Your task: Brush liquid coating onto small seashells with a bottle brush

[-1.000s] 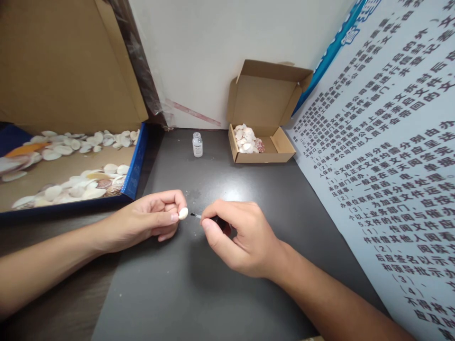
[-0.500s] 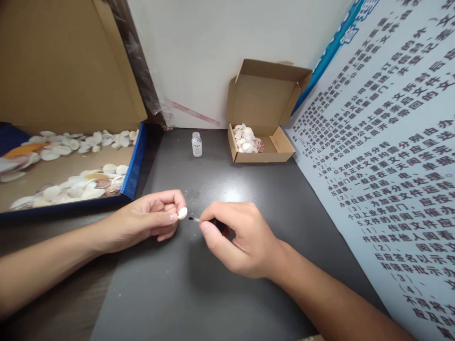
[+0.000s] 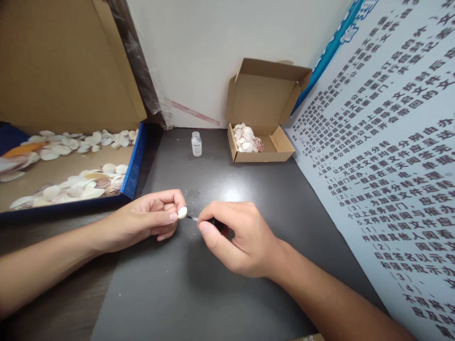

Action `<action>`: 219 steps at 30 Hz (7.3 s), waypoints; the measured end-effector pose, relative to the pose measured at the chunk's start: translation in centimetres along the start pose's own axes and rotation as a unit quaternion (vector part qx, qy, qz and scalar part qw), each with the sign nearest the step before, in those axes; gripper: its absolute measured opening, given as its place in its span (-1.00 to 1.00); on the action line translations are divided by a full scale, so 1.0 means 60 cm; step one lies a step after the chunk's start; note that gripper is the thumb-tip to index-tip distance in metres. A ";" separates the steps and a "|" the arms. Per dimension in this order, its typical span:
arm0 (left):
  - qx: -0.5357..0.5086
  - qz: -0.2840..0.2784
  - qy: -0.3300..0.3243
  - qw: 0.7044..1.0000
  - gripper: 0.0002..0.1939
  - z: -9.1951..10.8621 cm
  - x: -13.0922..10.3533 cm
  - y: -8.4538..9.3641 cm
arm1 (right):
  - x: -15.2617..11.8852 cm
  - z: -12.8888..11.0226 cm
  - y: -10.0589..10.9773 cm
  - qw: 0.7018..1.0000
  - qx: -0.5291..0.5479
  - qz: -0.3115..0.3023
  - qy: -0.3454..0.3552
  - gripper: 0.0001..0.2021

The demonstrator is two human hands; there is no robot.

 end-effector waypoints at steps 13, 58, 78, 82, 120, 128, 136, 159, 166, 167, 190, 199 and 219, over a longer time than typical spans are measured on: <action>-0.002 -0.001 -0.001 1.000 -0.77 -0.003 0.000 0.000 | -0.001 0.002 0.001 1.000 0.015 0.005 0.004 -0.85; -0.072 0.030 0.018 0.997 -0.89 -0.005 -0.001 0.010 | -0.001 -0.002 0.001 0.999 0.029 0.002 0.017 -0.88; -0.105 0.033 0.030 0.993 -0.93 -0.003 -0.001 0.013 | -0.001 0.001 -0.003 1.000 0.020 -0.003 0.012 -0.89; -0.109 0.033 0.029 0.993 -0.93 -0.002 0.000 0.013 | -0.001 0.005 0.005 1.000 0.006 0.022 -0.009 -0.87; -0.095 0.024 0.038 0.994 -0.95 -0.009 -0.002 0.014 | 0.002 -0.019 0.003 0.998 0.028 0.018 0.060 -0.90; -0.091 0.023 0.035 0.995 -0.98 -0.005 -0.002 0.011 | 0.001 -0.005 0.008 0.999 0.009 0.033 0.023 -0.89; -0.093 0.021 0.041 0.995 -0.98 -0.006 -0.003 0.011 | 0.001 0.001 -0.001 1.000 -0.002 0.007 0.004 -0.86; -0.091 0.018 0.045 0.995 -0.97 -0.006 -0.003 0.010 | -0.001 -0.006 0.000 0.999 0.013 0.008 0.036 -0.88; -0.095 0.017 0.040 0.995 -0.96 -0.005 -0.002 0.010 | -0.001 -0.015 -0.004 0.997 0.048 -0.009 0.067 -0.93; -0.096 0.017 0.039 0.995 -0.96 -0.005 -0.002 0.010 | 0.000 -0.015 -0.005 0.997 0.047 -0.014 0.064 -0.93; -0.095 0.019 0.040 0.994 -0.93 -0.006 -0.003 0.010 | 0.001 -0.010 -0.012 0.998 0.028 -0.036 0.048 -0.90; -0.095 0.024 0.039 0.994 -0.94 -0.003 -0.003 0.010 | 0.001 -0.009 -0.009 0.998 0.035 -0.033 0.046 -0.90; -0.062 0.033 0.030 0.997 -0.90 -0.006 -0.002 0.010 | -0.001 0.008 -0.018 0.998 0.016 -0.055 0.000 -0.86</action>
Point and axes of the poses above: each hand's wrist, its own x-axis towards the middle knuckle, its own y-axis out of the back of the hand, z = x × y, the point moved 9 cm from there along x, towards the middle knuckle, and after that the axes turned 15 degrees about x, right-handed, at the moved point
